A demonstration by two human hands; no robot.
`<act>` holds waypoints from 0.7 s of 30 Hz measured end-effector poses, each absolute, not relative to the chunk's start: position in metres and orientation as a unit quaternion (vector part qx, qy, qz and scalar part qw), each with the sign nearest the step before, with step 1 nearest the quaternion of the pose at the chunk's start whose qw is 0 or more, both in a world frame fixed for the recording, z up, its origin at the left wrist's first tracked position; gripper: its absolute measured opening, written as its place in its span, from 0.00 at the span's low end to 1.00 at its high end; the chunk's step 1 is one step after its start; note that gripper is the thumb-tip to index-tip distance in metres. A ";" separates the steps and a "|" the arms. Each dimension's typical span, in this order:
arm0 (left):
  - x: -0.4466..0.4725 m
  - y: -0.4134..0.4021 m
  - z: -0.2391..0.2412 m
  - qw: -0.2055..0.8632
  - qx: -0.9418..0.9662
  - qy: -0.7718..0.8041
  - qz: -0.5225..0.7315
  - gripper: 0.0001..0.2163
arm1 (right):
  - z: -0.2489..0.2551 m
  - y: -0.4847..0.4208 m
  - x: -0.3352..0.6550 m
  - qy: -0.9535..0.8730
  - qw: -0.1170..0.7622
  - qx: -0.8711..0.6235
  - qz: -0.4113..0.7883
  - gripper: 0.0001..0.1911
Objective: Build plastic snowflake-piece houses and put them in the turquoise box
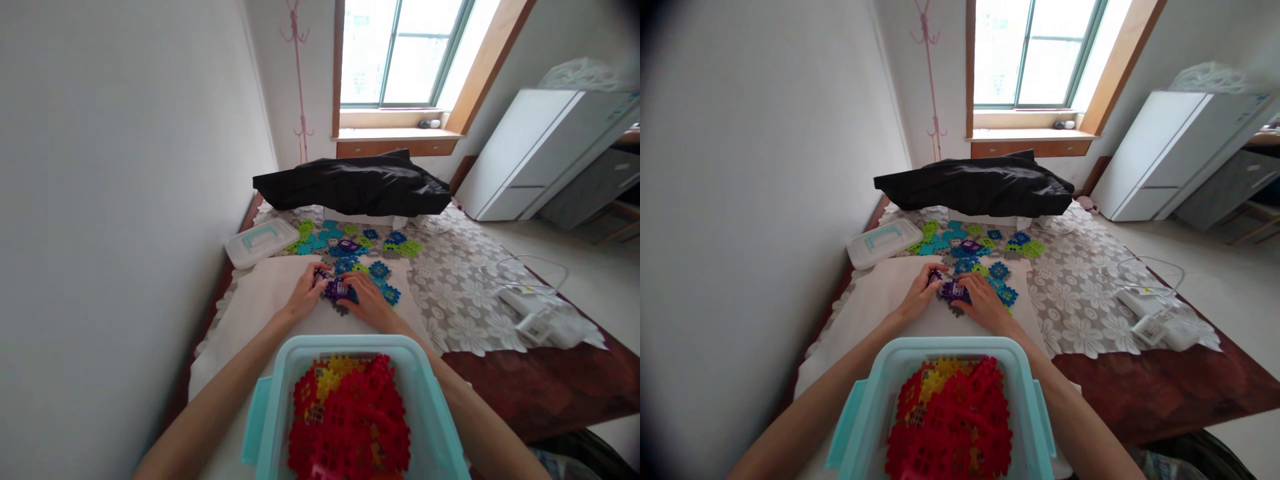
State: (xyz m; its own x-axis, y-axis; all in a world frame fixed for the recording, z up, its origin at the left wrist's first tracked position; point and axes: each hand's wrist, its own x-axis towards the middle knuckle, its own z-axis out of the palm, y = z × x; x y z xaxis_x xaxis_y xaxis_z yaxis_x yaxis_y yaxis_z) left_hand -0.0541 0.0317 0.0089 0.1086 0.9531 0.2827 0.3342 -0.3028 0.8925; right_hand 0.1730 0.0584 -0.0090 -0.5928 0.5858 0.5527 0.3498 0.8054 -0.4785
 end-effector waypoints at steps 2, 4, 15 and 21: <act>-0.054 0.032 0.009 0.341 0.669 0.470 0.465 0.17 | -0.008 0.059 0.173 -0.882 0.357 -0.265 0.158 0.16; -0.053 0.032 0.008 0.347 0.671 0.455 0.471 0.20 | -0.008 0.059 0.172 -0.885 0.353 -0.264 0.151 0.15; -0.049 0.032 0.008 0.342 0.655 0.447 0.504 0.22 | -0.006 0.058 0.164 -0.880 0.344 -0.291 0.150 0.33; -0.049 0.031 0.007 0.330 0.666 0.440 0.503 0.22 | -0.008 0.058 0.168 -0.877 0.330 -0.313 0.154 0.38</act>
